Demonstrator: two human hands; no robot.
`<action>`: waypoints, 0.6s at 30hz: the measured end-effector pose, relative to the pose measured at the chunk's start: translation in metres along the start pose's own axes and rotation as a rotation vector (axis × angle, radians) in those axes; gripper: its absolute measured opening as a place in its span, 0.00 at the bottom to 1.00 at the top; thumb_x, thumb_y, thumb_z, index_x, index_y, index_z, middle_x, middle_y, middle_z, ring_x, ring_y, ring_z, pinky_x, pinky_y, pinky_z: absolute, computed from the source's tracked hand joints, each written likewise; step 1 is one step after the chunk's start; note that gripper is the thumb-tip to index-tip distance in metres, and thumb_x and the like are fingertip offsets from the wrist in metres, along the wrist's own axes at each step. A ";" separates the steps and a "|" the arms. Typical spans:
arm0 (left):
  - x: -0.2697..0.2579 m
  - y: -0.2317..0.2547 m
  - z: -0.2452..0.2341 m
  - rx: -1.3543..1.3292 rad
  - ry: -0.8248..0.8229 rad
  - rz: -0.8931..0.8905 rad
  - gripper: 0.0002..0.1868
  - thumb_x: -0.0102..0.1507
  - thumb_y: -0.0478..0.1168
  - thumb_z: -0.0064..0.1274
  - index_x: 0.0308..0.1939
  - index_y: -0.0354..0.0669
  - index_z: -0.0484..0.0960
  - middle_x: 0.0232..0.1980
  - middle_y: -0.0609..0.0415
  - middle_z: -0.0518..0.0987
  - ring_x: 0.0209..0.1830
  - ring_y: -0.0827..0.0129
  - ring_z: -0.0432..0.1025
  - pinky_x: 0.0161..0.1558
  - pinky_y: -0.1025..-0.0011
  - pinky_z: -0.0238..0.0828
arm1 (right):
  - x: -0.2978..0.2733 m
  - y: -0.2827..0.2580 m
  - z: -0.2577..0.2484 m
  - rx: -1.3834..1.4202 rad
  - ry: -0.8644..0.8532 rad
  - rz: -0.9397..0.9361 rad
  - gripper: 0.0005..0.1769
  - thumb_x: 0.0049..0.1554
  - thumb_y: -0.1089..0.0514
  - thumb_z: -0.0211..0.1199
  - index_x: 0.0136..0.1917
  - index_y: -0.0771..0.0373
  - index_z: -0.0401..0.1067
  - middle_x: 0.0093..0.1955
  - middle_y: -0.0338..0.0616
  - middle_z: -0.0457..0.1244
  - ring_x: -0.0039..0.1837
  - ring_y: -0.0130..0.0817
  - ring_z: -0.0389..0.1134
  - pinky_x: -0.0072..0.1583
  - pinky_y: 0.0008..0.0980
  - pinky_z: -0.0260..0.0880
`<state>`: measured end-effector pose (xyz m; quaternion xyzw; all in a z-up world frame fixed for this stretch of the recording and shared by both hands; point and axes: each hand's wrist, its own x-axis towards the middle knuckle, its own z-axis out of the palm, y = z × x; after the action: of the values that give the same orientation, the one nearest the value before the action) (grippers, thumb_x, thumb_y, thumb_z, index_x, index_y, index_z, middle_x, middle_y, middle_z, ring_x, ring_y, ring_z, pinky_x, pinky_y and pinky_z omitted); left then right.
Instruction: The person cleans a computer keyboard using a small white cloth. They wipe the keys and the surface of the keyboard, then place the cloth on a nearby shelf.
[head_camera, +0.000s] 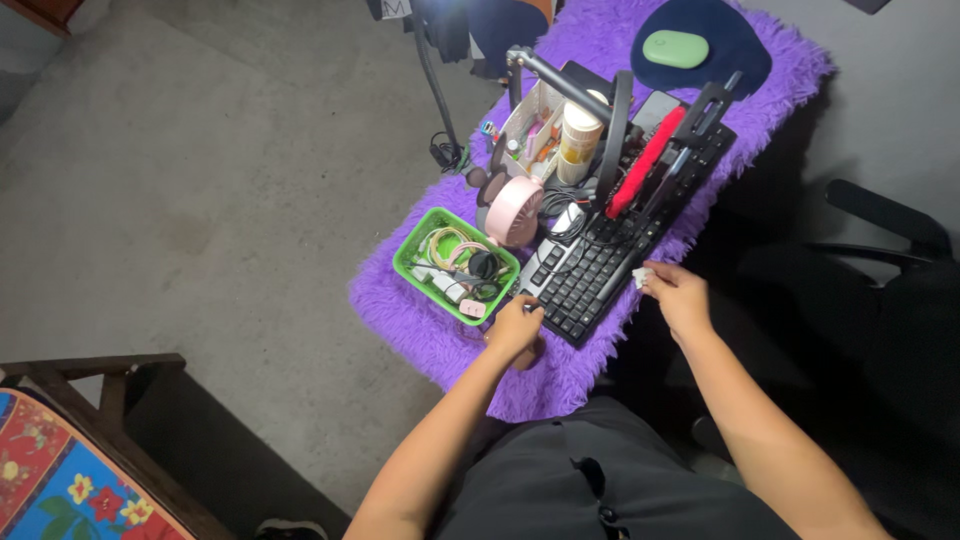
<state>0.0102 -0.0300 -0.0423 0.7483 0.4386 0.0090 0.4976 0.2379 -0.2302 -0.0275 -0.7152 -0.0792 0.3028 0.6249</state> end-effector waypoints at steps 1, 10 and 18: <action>-0.005 0.007 -0.003 0.067 -0.013 -0.034 0.20 0.60 0.48 0.58 0.53 0.45 0.83 0.37 0.44 0.84 0.38 0.56 0.79 0.44 0.62 0.73 | 0.003 0.002 0.001 -0.028 -0.008 -0.048 0.14 0.58 0.69 0.64 0.58 0.76 0.75 0.54 0.56 0.70 0.52 0.39 0.74 0.55 0.29 0.76; -0.028 0.004 0.014 0.055 -0.039 -0.044 0.32 0.60 0.46 0.58 0.66 0.40 0.70 0.40 0.38 0.83 0.44 0.47 0.79 0.50 0.55 0.75 | 0.007 -0.037 0.026 -0.588 0.152 -0.525 0.10 0.51 0.65 0.73 0.48 0.66 0.81 0.48 0.47 0.68 0.47 0.40 0.71 0.50 0.33 0.73; -0.022 -0.017 0.036 0.098 -0.079 -0.066 0.46 0.60 0.46 0.56 0.76 0.30 0.53 0.41 0.34 0.82 0.45 0.42 0.78 0.52 0.54 0.74 | -0.007 -0.045 0.035 -0.696 0.065 -0.633 0.04 0.55 0.66 0.68 0.45 0.64 0.81 0.46 0.47 0.69 0.50 0.45 0.71 0.54 0.37 0.71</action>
<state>0.0018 -0.0694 -0.0641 0.7567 0.4429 -0.0583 0.4773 0.2262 -0.1947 0.0161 -0.8319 -0.3707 0.0304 0.4117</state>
